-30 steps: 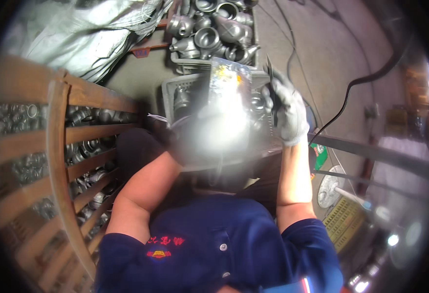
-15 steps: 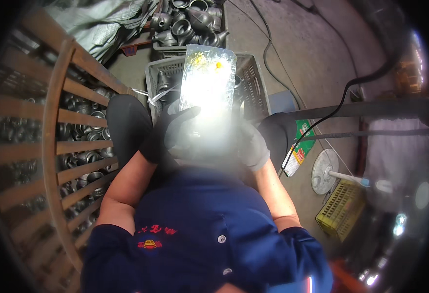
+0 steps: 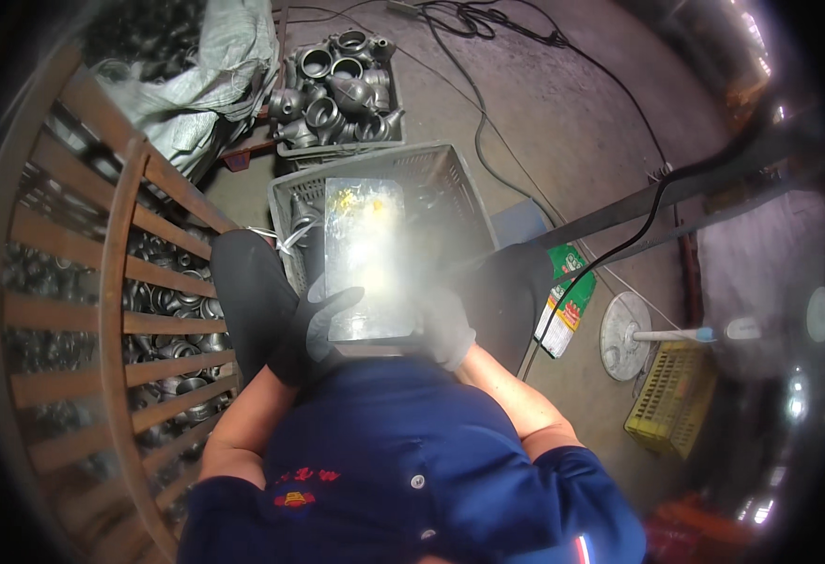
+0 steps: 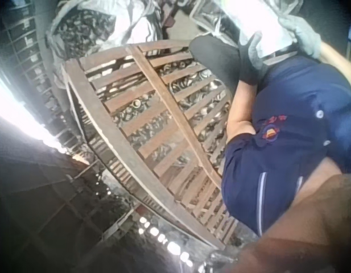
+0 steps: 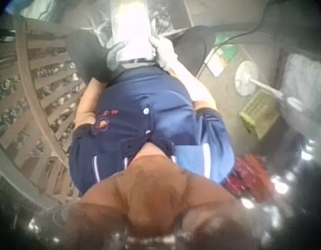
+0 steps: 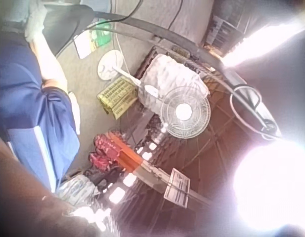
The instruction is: The person deburrs metal castings using a hand tool, inspecting each piece under a bright light.
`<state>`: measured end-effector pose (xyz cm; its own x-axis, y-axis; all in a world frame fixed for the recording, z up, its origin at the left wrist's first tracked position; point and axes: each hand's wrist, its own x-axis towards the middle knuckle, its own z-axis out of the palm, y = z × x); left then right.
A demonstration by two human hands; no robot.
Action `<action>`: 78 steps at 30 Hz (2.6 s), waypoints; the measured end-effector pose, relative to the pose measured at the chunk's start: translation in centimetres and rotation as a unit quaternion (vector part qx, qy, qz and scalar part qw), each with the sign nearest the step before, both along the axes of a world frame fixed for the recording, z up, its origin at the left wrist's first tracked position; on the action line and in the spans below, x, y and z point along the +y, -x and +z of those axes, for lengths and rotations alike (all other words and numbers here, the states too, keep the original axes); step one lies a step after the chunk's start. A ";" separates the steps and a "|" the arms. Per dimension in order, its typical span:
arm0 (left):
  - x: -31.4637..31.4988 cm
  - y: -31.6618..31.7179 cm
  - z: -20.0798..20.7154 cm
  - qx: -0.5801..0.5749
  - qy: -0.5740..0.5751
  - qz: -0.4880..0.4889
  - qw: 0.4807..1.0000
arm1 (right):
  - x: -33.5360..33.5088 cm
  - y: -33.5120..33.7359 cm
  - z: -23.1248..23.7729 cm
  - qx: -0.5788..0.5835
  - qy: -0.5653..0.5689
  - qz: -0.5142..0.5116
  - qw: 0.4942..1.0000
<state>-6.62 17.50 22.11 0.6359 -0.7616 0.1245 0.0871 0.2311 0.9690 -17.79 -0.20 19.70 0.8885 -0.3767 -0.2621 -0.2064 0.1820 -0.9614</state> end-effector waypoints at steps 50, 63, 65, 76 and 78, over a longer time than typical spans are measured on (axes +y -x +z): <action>2.2 1.4 -0.3 0.264 -0.015 0.087 0.961 | -4.5 -4.0 6.6 -0.062 0.558 0.245 0.791; 2.7 5.9 4.7 0.002 -0.085 0.114 0.990 | -4.5 3.4 9.0 0.065 0.027 0.225 0.972; 2.8 6.5 5.3 0.260 0.007 0.072 0.963 | -3.8 4.7 9.1 0.036 0.073 0.221 0.972; 2.2 10.1 5.7 0.280 0.046 0.066 0.957 | -2.9 9.9 10.4 -0.045 0.396 0.203 0.894; 2.1 10.4 5.4 0.290 0.059 0.058 0.953 | -2.6 10.5 10.5 -0.051 0.439 0.181 0.878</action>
<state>-17.00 19.60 27.48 0.7022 -0.6851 -0.1938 0.5681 0.3751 0.7325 -28.28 -2.83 30.24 0.9936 -0.0827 0.0765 -0.0031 -0.6994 -0.7148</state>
